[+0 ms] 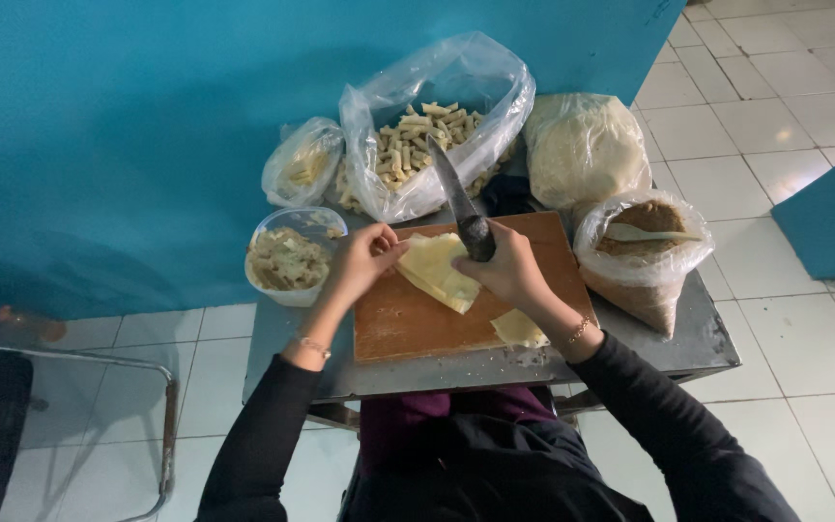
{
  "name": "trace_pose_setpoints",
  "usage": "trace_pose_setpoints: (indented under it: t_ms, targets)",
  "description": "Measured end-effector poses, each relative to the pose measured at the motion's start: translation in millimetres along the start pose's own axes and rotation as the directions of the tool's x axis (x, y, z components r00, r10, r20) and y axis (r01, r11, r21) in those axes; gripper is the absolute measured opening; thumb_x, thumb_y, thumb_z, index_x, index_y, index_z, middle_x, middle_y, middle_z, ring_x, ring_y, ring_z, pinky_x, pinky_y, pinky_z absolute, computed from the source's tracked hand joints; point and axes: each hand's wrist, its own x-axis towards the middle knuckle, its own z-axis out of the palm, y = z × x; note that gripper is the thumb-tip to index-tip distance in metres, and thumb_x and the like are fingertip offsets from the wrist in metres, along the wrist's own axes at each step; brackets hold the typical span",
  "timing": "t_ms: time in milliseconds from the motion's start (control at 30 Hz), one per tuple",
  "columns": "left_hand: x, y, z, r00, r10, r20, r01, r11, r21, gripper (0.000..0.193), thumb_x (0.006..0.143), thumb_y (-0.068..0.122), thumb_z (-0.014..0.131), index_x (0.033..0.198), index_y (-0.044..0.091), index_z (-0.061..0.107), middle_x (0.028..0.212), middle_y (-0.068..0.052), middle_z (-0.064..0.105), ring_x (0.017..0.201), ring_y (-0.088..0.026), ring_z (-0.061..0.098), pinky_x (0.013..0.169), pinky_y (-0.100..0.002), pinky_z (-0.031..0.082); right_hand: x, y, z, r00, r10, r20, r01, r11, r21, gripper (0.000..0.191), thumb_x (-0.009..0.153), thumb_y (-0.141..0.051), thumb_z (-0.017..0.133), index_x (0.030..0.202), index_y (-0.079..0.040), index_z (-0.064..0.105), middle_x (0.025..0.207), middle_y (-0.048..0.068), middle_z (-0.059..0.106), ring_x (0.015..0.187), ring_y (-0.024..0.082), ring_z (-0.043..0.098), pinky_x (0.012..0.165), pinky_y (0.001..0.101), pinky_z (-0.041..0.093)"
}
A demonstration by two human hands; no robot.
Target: The person sits at a small table and cuts thin round dough sheets into smaller pieces with a knife on a wooden cutting board, then folds and stacks the cut pieces by hand. Bags of dough and other food ingredients sit around the board on the table.
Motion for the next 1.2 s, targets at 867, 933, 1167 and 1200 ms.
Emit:
trace_pose_setpoints:
  t_ms: [867,933,1167,1200]
  targets:
    - [21,2,-24,0.506,0.635,0.583,-0.668,-0.139,0.731,0.013,0.086,0.013,0.066,0.098,0.018,0.068,0.094,0.006,0.065,0.094,-0.012,0.065,0.069,-0.027,0.051,3,13,20,0.997,0.012,0.076,-0.004,0.995,-0.096,0.055,0.069,-0.025,0.087,0.113,0.001,0.067,0.086,0.015,0.072,0.077,0.022,0.069,0.078,0.0355,0.056]
    - [21,-5,-22,0.513,0.631,0.581,-0.672,-0.126,0.73,0.015,0.086,0.013,0.065,0.1,0.019,0.068,0.095,0.007,0.065,0.093,-0.012,0.064,0.069,-0.027,0.05,4,17,21,0.996,0.018,0.089,-0.011,0.996,-0.088,0.054,0.069,-0.024,0.086,0.114,0.001,0.067,0.088,0.015,0.072,0.079,0.022,0.071,0.078,0.0357,0.056]
    - [30,-27,-17,0.507,0.657,0.558,-0.687,-0.083,0.722,0.018,0.083,0.014,0.065,0.1,0.02,0.066,0.098,0.007,0.066,0.094,-0.012,0.066,0.069,-0.027,0.051,6,15,15,0.993,-0.039,0.115,0.049,0.995,-0.084,0.056,0.069,-0.022,0.085,0.116,0.001,0.066,0.089,0.016,0.073,0.081,0.025,0.072,0.079,0.0362,0.056]
    - [31,-28,-16,0.514,0.646,0.565,-0.693,-0.076,0.717,0.017,0.084,0.014,0.065,0.099,0.021,0.065,0.098,0.007,0.066,0.095,-0.013,0.066,0.069,-0.027,0.051,6,13,14,0.992,-0.033,0.12,0.044,0.995,-0.092,0.055,0.068,-0.023,0.085,0.115,0.001,0.067,0.089,0.017,0.073,0.081,0.026,0.073,0.078,0.0364,0.056]
